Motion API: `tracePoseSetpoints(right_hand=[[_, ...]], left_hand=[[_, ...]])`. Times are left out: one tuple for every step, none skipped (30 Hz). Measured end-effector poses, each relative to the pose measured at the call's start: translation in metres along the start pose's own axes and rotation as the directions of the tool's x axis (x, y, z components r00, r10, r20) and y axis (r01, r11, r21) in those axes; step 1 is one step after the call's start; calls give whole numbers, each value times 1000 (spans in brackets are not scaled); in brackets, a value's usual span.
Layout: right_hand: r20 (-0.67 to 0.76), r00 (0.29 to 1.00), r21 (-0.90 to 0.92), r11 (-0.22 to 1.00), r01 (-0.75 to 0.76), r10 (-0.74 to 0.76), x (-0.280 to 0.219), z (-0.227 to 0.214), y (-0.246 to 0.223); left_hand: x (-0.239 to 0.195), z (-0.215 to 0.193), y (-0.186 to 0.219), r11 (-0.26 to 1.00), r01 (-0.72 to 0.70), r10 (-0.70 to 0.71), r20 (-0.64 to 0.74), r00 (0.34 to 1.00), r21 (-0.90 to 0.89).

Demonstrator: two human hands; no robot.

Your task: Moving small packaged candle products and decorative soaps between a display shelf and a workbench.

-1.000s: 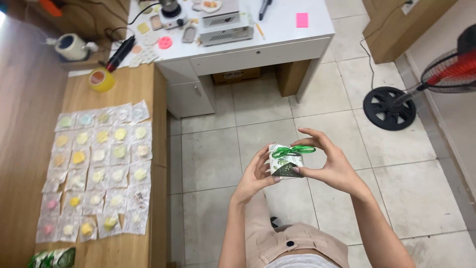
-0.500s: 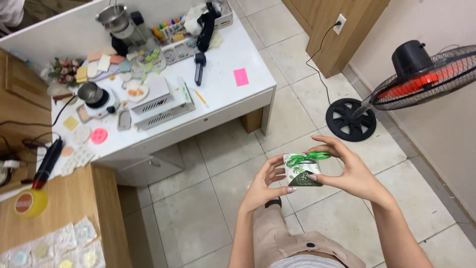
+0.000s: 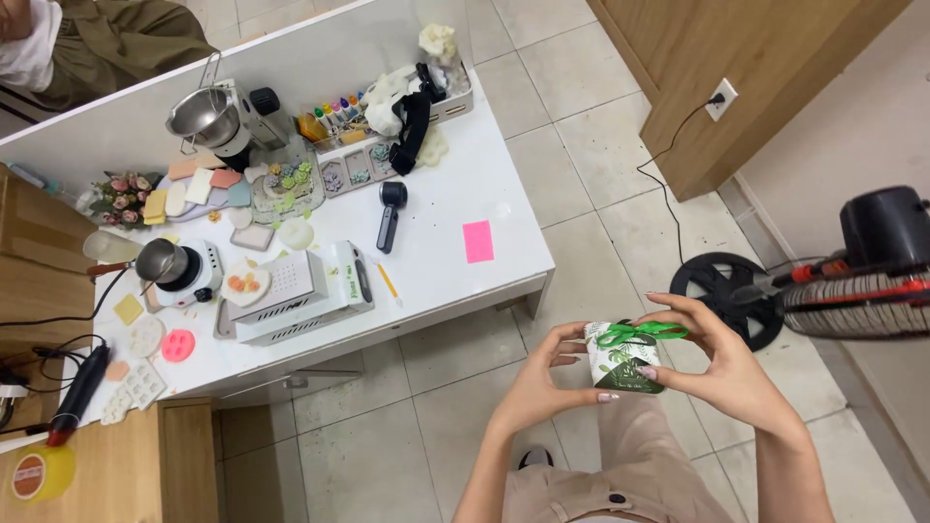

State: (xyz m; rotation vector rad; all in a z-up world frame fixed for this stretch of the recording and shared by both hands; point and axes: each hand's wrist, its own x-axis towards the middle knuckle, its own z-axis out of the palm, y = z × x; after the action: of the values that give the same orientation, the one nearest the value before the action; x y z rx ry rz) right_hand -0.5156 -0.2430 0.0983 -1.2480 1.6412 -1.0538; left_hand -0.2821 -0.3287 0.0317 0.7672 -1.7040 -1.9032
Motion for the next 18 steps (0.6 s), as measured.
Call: tracePoseSetpoints(right_hand=[[35,999,17,1000,-8,8,20,-13,3],[50,999,11,1000,-2,2,41,-27,7],[87,996,24,1000,-8,6,63,-42,9],[124,992,31,999,-15,11,85,-61,11],[140,990,19,1000,-8,5,108,-79,8],[175,984,9,1000,-17,15,131,-100,4],[210,977,-1,1000,-25,25,154,-120,0],[221,975,-13,1000,-24,26,173,-141,2],[260,965,-17,1000,-5,9,191,-162,3],[296,955,-14,1000,23,-18,215,-178,3],[304,952,-19,999,35,-27,239,-194,3],[345,934,26,996,91,-94,260,-207,5],[381,910,74,987,144,-161,280,-219,7],[395,905,75,987,139,-158,296,-226,10],[417,898,105,988,109,-143,313,-232,12],[439,889,134,988,79,-131,330,-237,14],[452,883,136,988,75,-129,346,-241,22],[459,884,135,990,30,-89,364,-244,30]], left_hand=[[18,2,3,1000,3,-3,-27,1000,10],[40,4,5,1000,-1,1,-44,999,6],[62,6,8,1000,6,-5,-73,997,5],[85,10,11,1000,8,-8,-103,995,0],[109,14,15,1000,0,-2,-120,993,-9],[134,19,19,1000,-3,3,-151,988,1],[160,25,24,1000,-6,8,-183,983,11],[182,33,28,1000,-11,11,-194,981,0],[204,41,33,1000,-20,22,-233,972,13],[227,42,39,999,-32,41,-271,962,37],[251,42,47,998,-42,50,-283,958,38],[269,43,53,999,-44,52,-327,943,32],[286,44,59,999,-48,54,-371,927,26],[300,43,61,999,-42,46,-383,923,21],[315,40,63,999,-39,35,-417,908,-2],[329,37,65,999,-37,23,-451,892,-22],[343,33,65,999,-33,17,-462,887,-26],[359,27,64,997,-53,20,-470,882,-57]])
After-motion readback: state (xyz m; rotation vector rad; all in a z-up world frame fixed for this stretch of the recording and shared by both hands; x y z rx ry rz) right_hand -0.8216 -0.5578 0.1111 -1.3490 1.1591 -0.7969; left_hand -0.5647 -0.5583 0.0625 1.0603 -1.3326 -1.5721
